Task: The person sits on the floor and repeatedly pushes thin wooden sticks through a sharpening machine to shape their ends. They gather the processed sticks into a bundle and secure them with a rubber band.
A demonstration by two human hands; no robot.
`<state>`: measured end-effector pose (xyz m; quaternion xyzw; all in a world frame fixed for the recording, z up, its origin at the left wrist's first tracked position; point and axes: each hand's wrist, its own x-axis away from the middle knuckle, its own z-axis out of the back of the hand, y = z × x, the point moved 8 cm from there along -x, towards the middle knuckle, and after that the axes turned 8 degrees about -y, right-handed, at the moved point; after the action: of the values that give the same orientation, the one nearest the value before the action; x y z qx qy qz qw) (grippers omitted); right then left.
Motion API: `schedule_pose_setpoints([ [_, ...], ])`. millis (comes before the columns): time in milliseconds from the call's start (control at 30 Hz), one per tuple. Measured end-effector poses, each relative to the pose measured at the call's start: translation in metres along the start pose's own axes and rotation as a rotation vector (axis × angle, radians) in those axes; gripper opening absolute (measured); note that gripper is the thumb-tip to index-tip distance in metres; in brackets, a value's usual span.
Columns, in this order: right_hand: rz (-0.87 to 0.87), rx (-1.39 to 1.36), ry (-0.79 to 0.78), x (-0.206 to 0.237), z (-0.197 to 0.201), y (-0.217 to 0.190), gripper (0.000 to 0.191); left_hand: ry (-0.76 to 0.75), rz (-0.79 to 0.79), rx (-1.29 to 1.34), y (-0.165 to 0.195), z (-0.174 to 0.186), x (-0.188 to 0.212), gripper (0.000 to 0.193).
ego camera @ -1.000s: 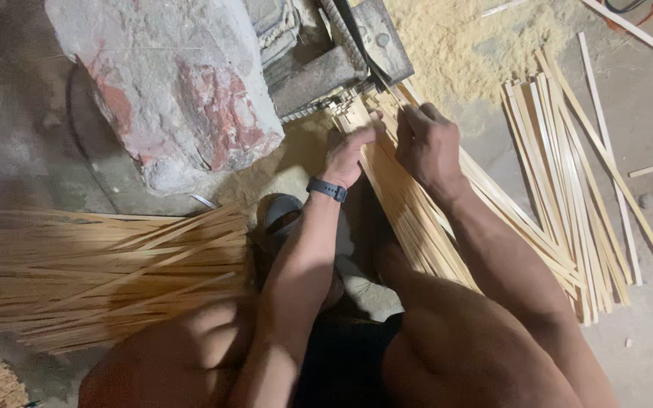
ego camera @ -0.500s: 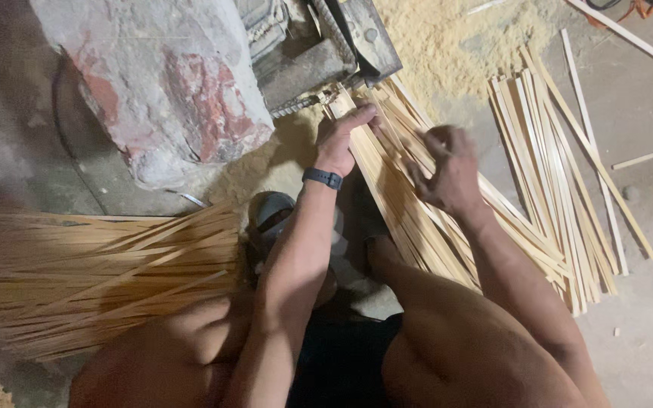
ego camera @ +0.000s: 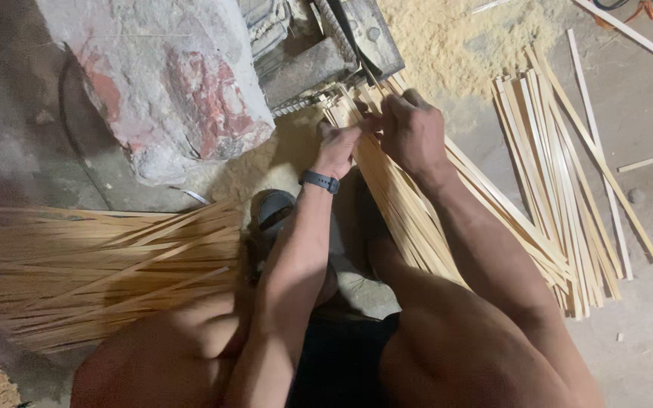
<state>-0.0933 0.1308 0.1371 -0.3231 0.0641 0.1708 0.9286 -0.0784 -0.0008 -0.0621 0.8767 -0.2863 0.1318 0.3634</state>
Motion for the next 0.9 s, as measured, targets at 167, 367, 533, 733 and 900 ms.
schedule_pose_setpoints([
  [167,0.172,0.236,0.132,0.037,0.056,-0.026,0.020,-0.001,-0.192,-0.221,0.014,-0.005,-0.001,0.032],
  [367,-0.057,0.009,0.026,0.045,0.024,-0.003,0.011,0.013,-0.086,-0.125,0.002,-0.004,-0.008,0.042],
  [533,-0.040,0.053,0.038,0.019,0.005,0.007,0.002,0.071,-0.124,-0.212,0.003,0.002,-0.007,0.043],
  [733,-0.014,-0.014,-0.011,-0.012,-0.014,0.000,0.018,0.260,-0.148,-0.198,0.004,0.020,0.002,0.037],
  [900,-0.004,0.060,0.009,0.011,0.012,-0.004,0.005,0.150,-0.108,-0.286,0.004,0.011,0.001,0.038],
])
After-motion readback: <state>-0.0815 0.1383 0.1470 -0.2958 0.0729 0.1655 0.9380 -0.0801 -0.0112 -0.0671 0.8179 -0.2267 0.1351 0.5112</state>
